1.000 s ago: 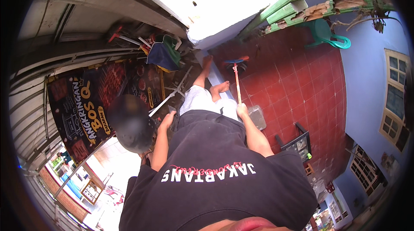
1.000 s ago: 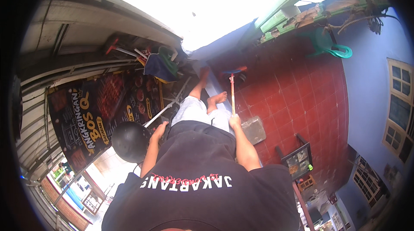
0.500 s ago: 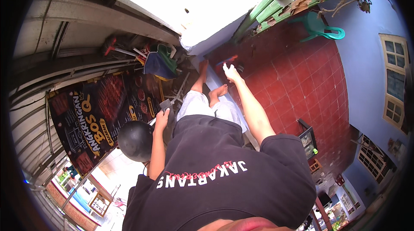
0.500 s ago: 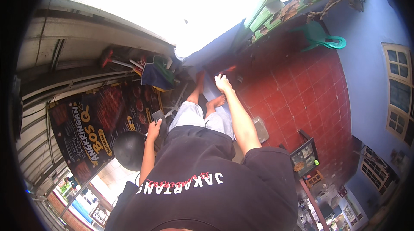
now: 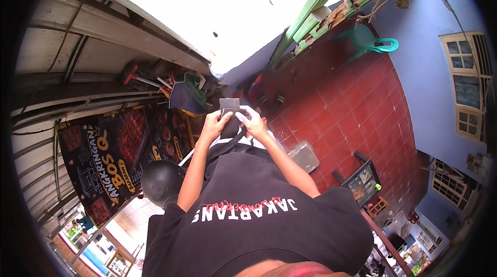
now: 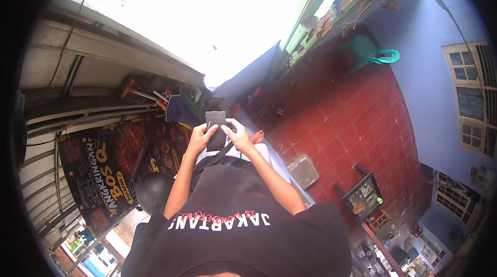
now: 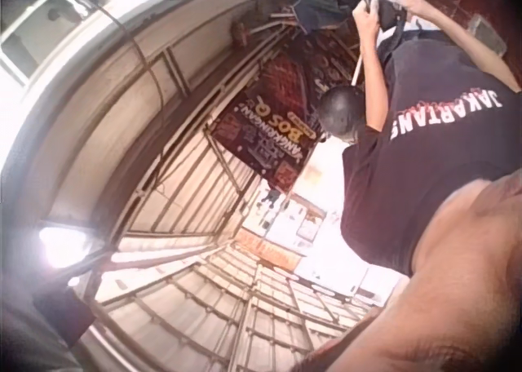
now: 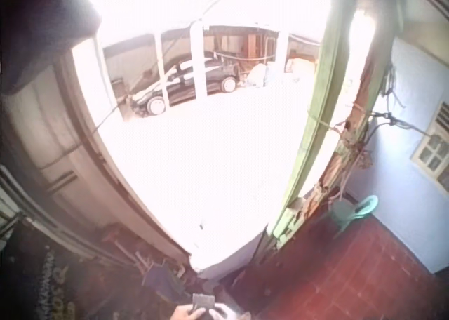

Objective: The person scrapes old paint from a green wooden door frame using a metal scraper and a sanding block. They alternate between scraping and sanding different sections of the frame, occasionally sweeping debris from the floor with a broom.

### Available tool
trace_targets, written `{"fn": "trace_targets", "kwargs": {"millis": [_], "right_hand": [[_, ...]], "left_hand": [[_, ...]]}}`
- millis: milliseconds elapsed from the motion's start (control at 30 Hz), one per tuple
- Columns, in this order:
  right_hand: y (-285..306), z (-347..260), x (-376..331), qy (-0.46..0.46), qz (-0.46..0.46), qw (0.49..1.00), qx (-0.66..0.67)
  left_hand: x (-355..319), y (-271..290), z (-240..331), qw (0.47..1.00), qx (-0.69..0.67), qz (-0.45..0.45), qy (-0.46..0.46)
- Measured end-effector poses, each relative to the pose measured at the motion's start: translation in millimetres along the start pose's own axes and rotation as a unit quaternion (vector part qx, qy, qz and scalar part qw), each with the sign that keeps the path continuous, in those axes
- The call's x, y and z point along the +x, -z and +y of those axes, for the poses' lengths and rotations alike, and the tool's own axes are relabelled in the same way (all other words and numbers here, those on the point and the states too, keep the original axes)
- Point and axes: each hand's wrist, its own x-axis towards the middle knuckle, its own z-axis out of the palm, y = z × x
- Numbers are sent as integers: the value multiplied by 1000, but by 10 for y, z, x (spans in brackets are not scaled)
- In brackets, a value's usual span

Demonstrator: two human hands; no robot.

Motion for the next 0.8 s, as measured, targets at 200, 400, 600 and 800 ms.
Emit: {"fn": "trace_targets", "kwargs": {"millis": [200,400,600,800], "right_hand": [[202,-221,-73,53,51,997,-12],[306,-640,-78,116,118,985,54],[179,-995,-78,162,203,962,86],[215,-1501,94,205,293,927,114]], "left_hand": [[134,-113,57,997,-47,-48,28],[546,-295,185,988,-108,-115,-4],[1002,-445,771,972,-57,-178,-144],[1357,-418,1091,986,-62,-144,-64]]}}
